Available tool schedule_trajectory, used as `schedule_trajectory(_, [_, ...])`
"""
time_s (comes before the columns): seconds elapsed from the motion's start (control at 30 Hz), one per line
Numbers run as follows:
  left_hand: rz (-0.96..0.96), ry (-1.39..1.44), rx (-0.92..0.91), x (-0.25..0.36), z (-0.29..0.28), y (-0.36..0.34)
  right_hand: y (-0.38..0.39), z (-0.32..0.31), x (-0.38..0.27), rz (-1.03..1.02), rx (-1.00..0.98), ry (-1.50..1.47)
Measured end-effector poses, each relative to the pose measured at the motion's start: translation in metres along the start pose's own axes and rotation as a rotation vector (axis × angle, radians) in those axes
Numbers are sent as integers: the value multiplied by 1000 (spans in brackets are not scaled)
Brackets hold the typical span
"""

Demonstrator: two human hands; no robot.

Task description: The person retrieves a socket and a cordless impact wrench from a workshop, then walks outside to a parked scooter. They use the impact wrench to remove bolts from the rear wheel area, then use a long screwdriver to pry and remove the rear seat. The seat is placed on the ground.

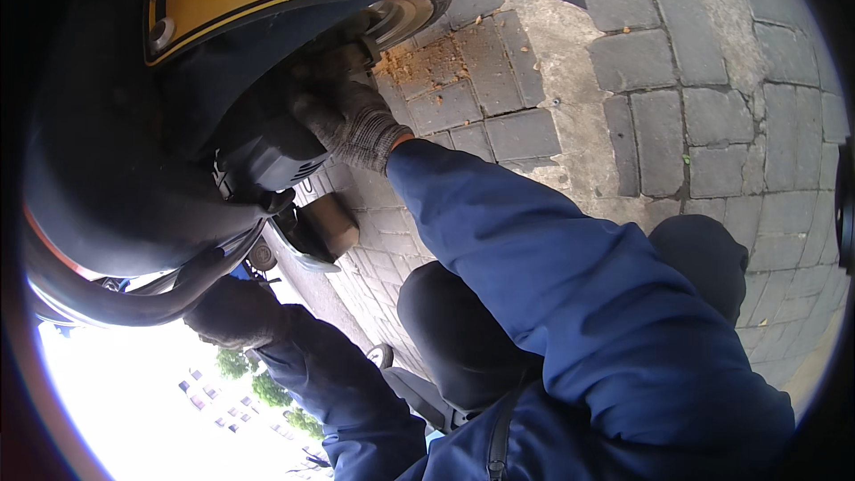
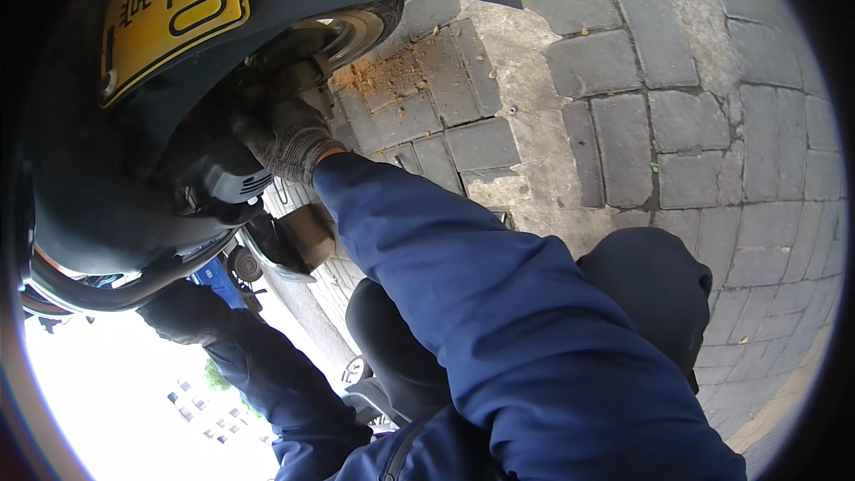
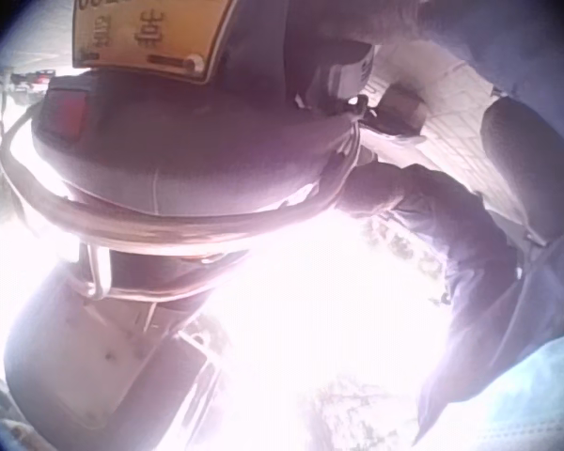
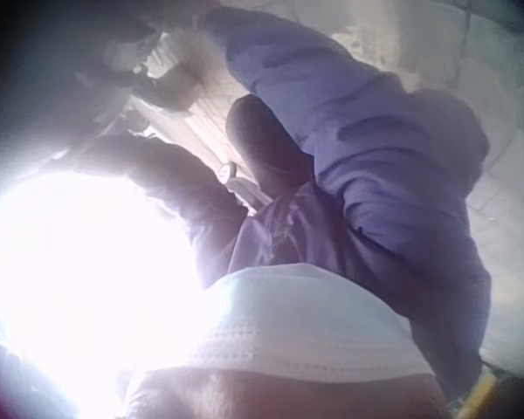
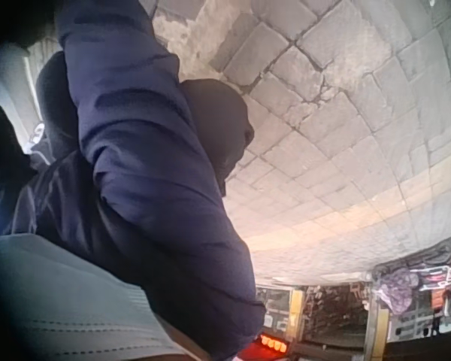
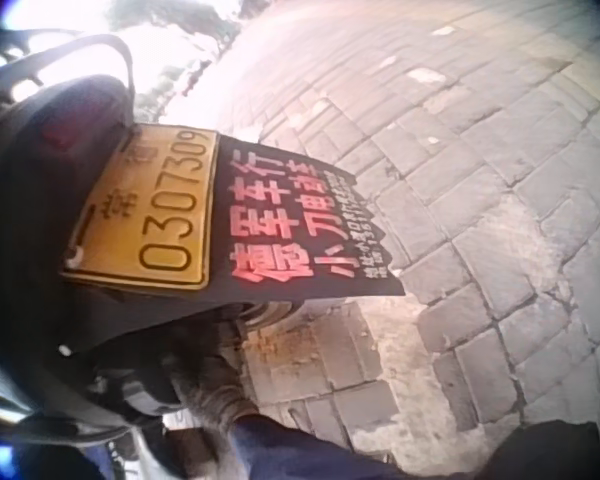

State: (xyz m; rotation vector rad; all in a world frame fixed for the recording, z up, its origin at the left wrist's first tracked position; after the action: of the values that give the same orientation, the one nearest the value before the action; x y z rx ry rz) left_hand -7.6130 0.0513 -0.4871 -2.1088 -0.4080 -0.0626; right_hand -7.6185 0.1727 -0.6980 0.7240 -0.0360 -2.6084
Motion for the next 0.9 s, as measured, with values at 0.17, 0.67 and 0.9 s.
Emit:
schedule_trajectory(0.17, [-143,-127,250,-22,7,0,-3,10,4,-63,110,107])
schedule_trajectory(0.67, [-137,12,125,-21,2,0,-25,21,-29,-139,-105,498])
schedule_trajectory(0.9, [-127,157,194,-35,-2,1,-52,43,-37,-888,-353,1358])
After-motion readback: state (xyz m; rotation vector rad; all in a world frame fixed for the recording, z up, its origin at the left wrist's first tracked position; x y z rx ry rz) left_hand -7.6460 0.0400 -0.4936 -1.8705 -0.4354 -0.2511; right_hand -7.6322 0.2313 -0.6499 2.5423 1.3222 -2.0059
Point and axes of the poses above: each hand's wrist, its own y-axis away from the middle knuckle, its own z-axis out of the palm, x = y × z, the point moved 2 cm from there along -y, towards the middle knuckle, and after that the axes turned 12 degrees about x, right-handed, at the moved point
